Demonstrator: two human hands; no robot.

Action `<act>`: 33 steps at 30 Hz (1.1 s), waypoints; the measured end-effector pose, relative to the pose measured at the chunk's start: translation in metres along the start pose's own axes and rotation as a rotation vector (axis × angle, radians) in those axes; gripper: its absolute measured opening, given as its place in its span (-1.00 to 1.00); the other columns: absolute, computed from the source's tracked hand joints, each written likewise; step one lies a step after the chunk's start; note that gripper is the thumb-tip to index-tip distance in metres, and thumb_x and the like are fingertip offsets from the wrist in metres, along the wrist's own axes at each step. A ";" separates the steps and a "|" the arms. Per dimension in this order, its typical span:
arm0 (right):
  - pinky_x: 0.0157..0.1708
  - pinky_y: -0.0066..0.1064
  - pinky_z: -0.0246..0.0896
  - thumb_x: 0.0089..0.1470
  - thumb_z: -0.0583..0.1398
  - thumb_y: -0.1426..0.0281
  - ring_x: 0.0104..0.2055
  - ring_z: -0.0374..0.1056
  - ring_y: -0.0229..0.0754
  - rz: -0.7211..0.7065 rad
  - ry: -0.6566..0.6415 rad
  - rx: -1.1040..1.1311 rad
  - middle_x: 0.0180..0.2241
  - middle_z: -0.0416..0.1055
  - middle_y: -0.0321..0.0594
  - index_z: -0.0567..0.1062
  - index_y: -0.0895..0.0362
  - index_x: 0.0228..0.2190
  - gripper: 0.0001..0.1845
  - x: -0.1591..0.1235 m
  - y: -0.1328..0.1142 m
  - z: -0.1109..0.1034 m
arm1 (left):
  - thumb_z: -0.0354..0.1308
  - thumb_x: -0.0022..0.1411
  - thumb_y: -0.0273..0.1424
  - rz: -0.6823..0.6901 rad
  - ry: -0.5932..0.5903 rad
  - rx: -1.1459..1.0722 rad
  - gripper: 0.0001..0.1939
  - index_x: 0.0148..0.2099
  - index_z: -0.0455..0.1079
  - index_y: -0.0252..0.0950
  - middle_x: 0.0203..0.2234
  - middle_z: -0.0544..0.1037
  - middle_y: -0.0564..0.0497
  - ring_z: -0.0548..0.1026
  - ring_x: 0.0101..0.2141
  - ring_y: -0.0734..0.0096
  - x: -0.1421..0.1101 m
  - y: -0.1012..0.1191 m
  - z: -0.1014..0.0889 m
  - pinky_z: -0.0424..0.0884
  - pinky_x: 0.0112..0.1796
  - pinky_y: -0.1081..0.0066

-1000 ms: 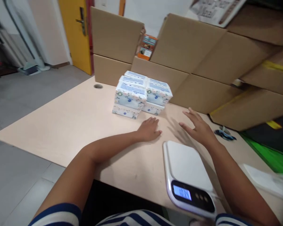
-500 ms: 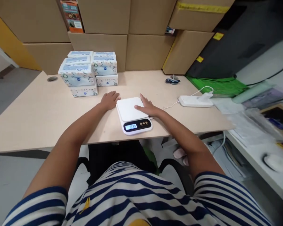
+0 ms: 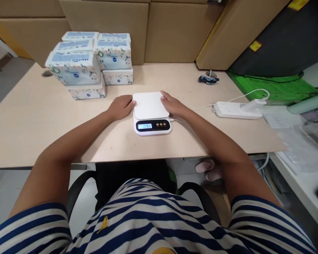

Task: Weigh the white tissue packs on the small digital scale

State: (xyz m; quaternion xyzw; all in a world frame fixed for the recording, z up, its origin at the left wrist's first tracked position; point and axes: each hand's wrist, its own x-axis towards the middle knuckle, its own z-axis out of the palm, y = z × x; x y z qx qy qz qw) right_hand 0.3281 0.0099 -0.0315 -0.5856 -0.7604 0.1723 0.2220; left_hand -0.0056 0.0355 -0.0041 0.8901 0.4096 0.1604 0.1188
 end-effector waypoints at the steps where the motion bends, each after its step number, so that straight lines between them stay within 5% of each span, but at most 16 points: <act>1: 0.63 0.36 0.16 0.58 -0.05 -0.10 0.60 0.35 0.23 0.036 -0.017 0.024 0.55 0.42 -0.13 0.32 -0.06 0.62 -0.20 -0.003 0.000 -0.007 | -0.41 0.64 0.20 0.018 0.003 -0.009 -0.12 0.28 0.58 -0.24 0.26 0.69 -0.29 0.60 0.28 -0.15 0.001 -0.002 0.001 0.48 0.39 -0.10; 3: 0.65 0.19 0.16 0.57 0.04 -0.02 0.63 0.32 0.16 0.098 -0.044 0.054 0.56 0.39 -0.20 0.42 -0.02 0.57 -0.26 -0.013 -0.003 -0.021 | -0.44 0.63 0.22 0.061 -0.006 -0.049 -0.07 0.39 0.54 -0.23 0.41 0.61 -0.25 0.53 0.42 -0.12 0.001 -0.007 0.002 0.38 0.49 -0.09; 9: 0.43 0.16 0.48 0.48 0.09 0.37 0.41 0.58 0.20 0.008 0.012 -0.199 0.39 0.61 -0.17 0.60 -0.04 0.44 -0.37 -0.042 0.003 -0.048 | -0.28 0.67 0.11 0.126 -0.093 -0.043 -0.20 0.57 0.43 -0.18 0.68 0.23 -0.20 0.27 0.63 -0.07 0.000 -0.023 0.007 0.22 0.59 -0.14; 14: 0.32 0.07 0.50 0.38 0.07 0.56 0.30 0.63 0.19 -0.108 0.033 -0.434 0.29 0.70 -0.04 0.70 0.08 0.30 -0.37 -0.049 0.005 -0.050 | -0.15 0.65 -0.21 0.157 -0.080 0.006 -0.35 0.57 0.44 -0.21 0.66 0.26 -0.25 0.32 0.60 -0.11 0.001 -0.029 0.013 0.29 0.56 -0.18; 19: 0.29 0.11 0.37 0.47 0.09 0.50 0.17 0.64 0.27 -0.143 0.027 -0.644 0.11 0.74 0.12 0.79 0.15 0.08 -0.52 -0.050 -0.010 -0.039 | -0.13 0.66 -0.28 0.156 -0.071 0.036 -0.38 0.57 0.46 -0.14 0.64 0.33 -0.15 0.37 0.58 -0.06 -0.001 -0.027 0.014 0.34 0.54 -0.18; 28: 0.14 0.09 0.39 0.55 0.04 0.27 0.10 0.64 0.29 -0.112 0.014 -0.636 0.05 0.75 0.12 0.77 0.15 0.07 -0.49 -0.053 -0.006 -0.041 | -0.13 0.62 -0.37 0.185 -0.096 0.038 -0.37 0.56 0.47 -0.24 0.57 0.44 -0.15 0.42 0.55 0.02 -0.003 -0.023 0.007 0.36 0.56 -0.12; 33: 0.32 0.28 0.35 0.47 0.12 0.12 0.21 0.59 0.40 -0.068 0.031 -0.542 0.13 0.73 0.13 0.73 0.13 0.14 -0.46 -0.051 0.003 -0.046 | -0.13 0.66 -0.28 0.217 -0.048 -0.009 -0.39 0.51 0.52 -0.27 0.53 0.50 -0.17 0.46 0.52 0.01 -0.002 -0.026 0.009 0.38 0.55 -0.09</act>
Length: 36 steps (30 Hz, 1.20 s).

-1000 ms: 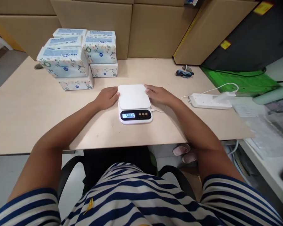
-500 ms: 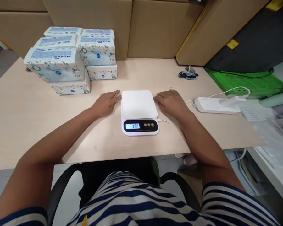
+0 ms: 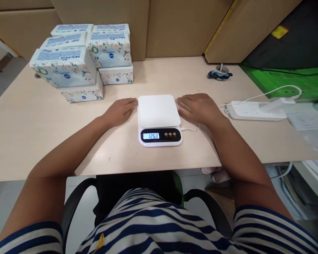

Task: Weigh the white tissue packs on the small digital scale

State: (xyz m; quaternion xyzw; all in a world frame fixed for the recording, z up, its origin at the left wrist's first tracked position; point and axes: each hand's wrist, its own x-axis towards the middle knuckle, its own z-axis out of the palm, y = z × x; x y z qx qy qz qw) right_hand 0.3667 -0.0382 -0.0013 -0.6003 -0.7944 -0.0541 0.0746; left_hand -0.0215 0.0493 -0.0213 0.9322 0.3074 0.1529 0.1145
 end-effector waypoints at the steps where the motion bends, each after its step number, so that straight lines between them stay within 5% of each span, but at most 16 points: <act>1: 0.41 0.35 0.28 0.45 0.13 0.07 0.24 0.58 0.41 0.024 -0.015 0.032 0.14 0.73 0.09 0.73 0.10 0.14 -0.45 0.001 0.002 0.001 | -0.14 0.67 -0.25 0.011 0.011 -0.003 -0.39 0.51 0.53 -0.26 0.53 0.51 -0.16 0.47 0.52 0.00 0.000 0.000 0.001 0.39 0.54 -0.10; 4: 0.64 0.56 -0.19 0.42 0.15 -0.04 0.39 0.48 0.43 0.131 -0.067 0.149 0.26 0.68 -0.03 0.72 0.00 0.17 -0.41 0.003 0.006 0.007 | -0.15 0.70 -0.20 0.053 0.035 -0.003 -0.39 0.51 0.53 -0.22 0.50 0.55 -0.14 0.49 0.49 -0.03 0.001 -0.001 0.003 0.45 0.50 -0.15; 7: 0.67 0.61 -0.48 0.40 0.15 -0.07 0.66 0.14 0.46 0.254 -0.092 0.285 0.52 0.45 -0.05 0.64 0.00 0.33 -0.31 0.005 0.001 0.013 | -0.16 0.71 -0.16 0.066 0.022 0.013 -0.38 0.52 0.51 -0.22 0.48 0.56 -0.18 0.50 0.48 -0.07 0.002 -0.001 0.002 0.47 0.47 -0.17; 10: 0.69 0.53 -0.38 0.42 0.13 -0.03 0.75 -0.06 0.38 0.308 -0.106 0.428 0.63 0.27 -0.03 0.55 0.02 0.44 -0.25 0.008 -0.007 0.020 | -0.18 0.71 -0.12 0.053 -0.023 0.046 -0.35 0.55 0.46 -0.25 0.51 0.52 -0.23 0.48 0.48 -0.12 0.003 -0.001 0.001 0.44 0.48 -0.19; 18: 0.73 0.43 -0.42 0.48 0.04 -0.10 0.76 -0.04 0.24 0.233 -0.128 0.527 0.66 0.22 -0.14 0.52 -0.14 0.48 -0.26 0.009 -0.003 0.028 | -0.25 0.72 -0.09 -0.017 -0.084 0.092 -0.29 0.63 0.35 -0.28 0.58 0.42 -0.23 0.38 0.55 -0.08 0.001 0.005 0.000 0.33 0.54 -0.12; 26: 0.73 0.38 -0.56 0.33 0.11 -0.29 0.81 -0.42 0.31 0.127 -0.354 0.454 0.77 -0.18 -0.28 0.17 -0.17 0.67 0.06 0.009 0.011 0.019 | -0.25 0.72 -0.07 -0.093 -0.144 0.122 -0.27 0.74 0.12 -0.19 0.70 0.19 -0.20 0.19 0.65 -0.09 0.001 0.008 0.001 0.18 0.59 -0.18; 36: 0.73 0.37 -0.50 0.36 0.02 -0.31 0.80 -0.41 0.25 0.165 -0.375 0.396 0.75 -0.20 -0.13 0.12 -0.04 0.68 0.10 0.010 -0.005 0.012 | -0.20 0.68 -0.16 -0.155 -0.179 0.136 -0.28 0.73 0.13 -0.24 0.74 0.05 -0.24 0.13 0.68 -0.10 0.001 0.011 -0.002 0.18 0.61 -0.16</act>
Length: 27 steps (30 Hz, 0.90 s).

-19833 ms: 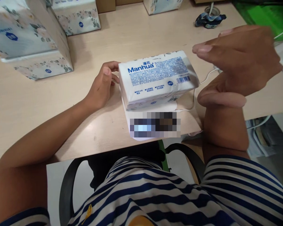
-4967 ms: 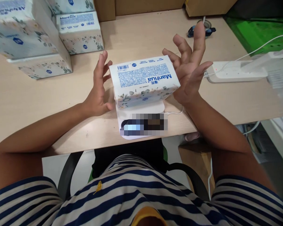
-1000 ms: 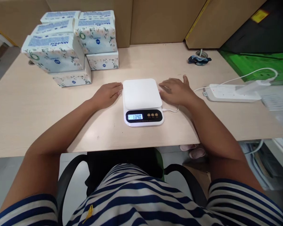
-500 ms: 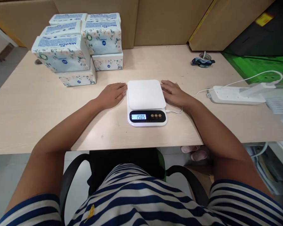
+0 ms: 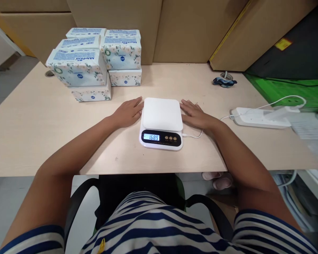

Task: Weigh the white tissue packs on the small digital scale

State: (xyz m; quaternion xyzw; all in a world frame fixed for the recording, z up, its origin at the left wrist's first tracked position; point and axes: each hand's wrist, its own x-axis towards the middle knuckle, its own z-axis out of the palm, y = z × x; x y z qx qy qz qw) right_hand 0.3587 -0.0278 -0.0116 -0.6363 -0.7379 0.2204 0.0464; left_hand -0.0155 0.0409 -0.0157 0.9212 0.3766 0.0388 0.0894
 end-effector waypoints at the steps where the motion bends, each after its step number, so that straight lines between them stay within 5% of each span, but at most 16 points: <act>1: 0.74 0.36 -0.48 0.36 0.03 -0.30 0.80 -0.40 0.25 0.004 0.000 -0.007 0.75 -0.19 -0.14 0.13 -0.05 0.68 0.09 0.000 -0.001 0.000 | -0.20 0.68 -0.19 0.014 0.014 0.001 -0.29 0.72 0.14 -0.25 0.72 0.09 -0.24 0.16 0.67 -0.09 0.000 -0.001 0.000 0.19 0.60 -0.15; 6: 0.75 0.29 -0.50 0.37 0.04 -0.23 0.80 -0.42 0.20 0.027 0.000 -0.023 0.76 -0.22 -0.18 0.11 -0.02 0.69 0.07 0.000 -0.001 0.000 | -0.15 0.60 -0.32 0.092 0.085 0.007 -0.27 0.70 0.19 -0.31 0.66 0.27 -0.20 0.28 0.62 -0.01 0.002 -0.005 0.003 0.25 0.60 -0.08; 20: 0.73 0.38 -0.41 0.35 0.02 -0.32 0.80 -0.29 0.23 -0.009 0.064 0.000 0.74 -0.10 -0.21 0.21 -0.14 0.65 0.04 0.001 0.000 0.005 | -0.08 0.52 -0.36 0.086 0.125 -0.024 -0.27 0.63 0.29 -0.45 0.61 0.35 -0.31 0.36 0.59 -0.05 0.002 -0.002 0.004 0.29 0.58 -0.07; 27: 0.76 0.21 -0.35 0.34 -0.10 -0.26 0.79 -0.25 0.25 0.037 0.093 -0.055 0.72 -0.04 -0.14 0.27 -0.02 0.63 0.06 0.009 0.011 0.029 | -0.05 0.60 -0.37 0.047 0.063 0.031 -0.34 0.61 0.30 -0.49 0.61 0.35 -0.35 0.35 0.59 0.01 -0.006 0.004 0.013 0.27 0.60 0.04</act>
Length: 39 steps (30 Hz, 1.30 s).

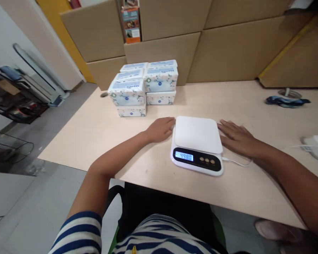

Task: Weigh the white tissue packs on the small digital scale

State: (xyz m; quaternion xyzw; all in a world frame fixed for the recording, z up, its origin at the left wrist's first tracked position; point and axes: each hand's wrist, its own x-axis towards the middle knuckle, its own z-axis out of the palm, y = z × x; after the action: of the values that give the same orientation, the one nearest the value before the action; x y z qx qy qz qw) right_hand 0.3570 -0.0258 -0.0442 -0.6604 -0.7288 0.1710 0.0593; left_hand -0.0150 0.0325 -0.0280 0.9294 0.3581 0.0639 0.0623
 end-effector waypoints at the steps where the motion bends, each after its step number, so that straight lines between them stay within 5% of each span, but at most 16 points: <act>1: 0.76 0.15 -0.37 0.34 -0.12 -0.26 0.79 -0.27 0.23 0.000 0.001 -0.002 0.72 -0.05 -0.14 0.27 0.01 0.63 0.07 0.002 0.001 0.003 | -0.06 0.62 -0.36 -0.008 -0.005 0.003 -0.34 0.62 0.30 -0.49 0.61 0.35 -0.35 0.34 0.59 0.01 -0.001 0.000 0.002 0.27 0.60 0.04; 6: 0.77 0.10 -0.41 0.31 -0.13 -0.29 0.80 -0.33 0.20 0.017 -0.047 -0.009 0.73 -0.12 -0.08 0.23 0.09 0.64 0.14 0.001 -0.002 0.002 | -0.09 0.67 -0.31 -0.016 0.034 -0.013 -0.39 0.60 0.32 -0.35 0.60 0.38 -0.27 0.36 0.59 0.02 -0.004 -0.001 0.007 0.32 0.57 -0.02; 17: 0.74 0.31 -0.33 0.30 -0.07 -0.34 0.78 -0.21 0.26 -0.021 0.009 0.000 0.72 0.00 -0.13 0.30 -0.04 0.61 0.10 0.003 0.000 0.002 | -0.11 0.65 -0.31 -0.008 0.024 -0.008 -0.36 0.62 0.30 -0.41 0.60 0.38 -0.29 0.37 0.57 0.02 -0.003 -0.001 0.000 0.31 0.57 0.03; 32: 0.73 0.33 -0.31 0.34 -0.09 -0.28 0.78 -0.24 0.25 -0.004 -0.008 -0.014 0.72 -0.03 -0.14 0.25 -0.01 0.64 0.07 -0.003 -0.011 -0.012 | -0.13 0.62 -0.33 -0.026 0.027 -0.044 -0.34 0.62 0.30 -0.37 0.60 0.39 -0.24 0.38 0.57 -0.02 -0.001 0.001 -0.008 0.33 0.55 -0.05; 39: 0.72 0.41 -0.32 0.29 -0.07 -0.42 0.77 -0.19 0.30 -0.043 0.020 0.021 0.71 0.02 -0.19 0.30 -0.13 0.62 0.11 0.001 0.001 -0.008 | -0.13 0.61 -0.32 -0.025 0.039 -0.057 -0.33 0.63 0.29 -0.35 0.60 0.39 -0.23 0.36 0.59 -0.01 0.000 0.000 -0.005 0.29 0.58 -0.10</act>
State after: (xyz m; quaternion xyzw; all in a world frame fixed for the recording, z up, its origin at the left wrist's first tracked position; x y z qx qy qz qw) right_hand 0.3600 -0.0230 -0.0373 -0.6458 -0.7402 0.1706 0.0771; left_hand -0.0159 0.0333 -0.0232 0.9213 0.3689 0.0913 0.0823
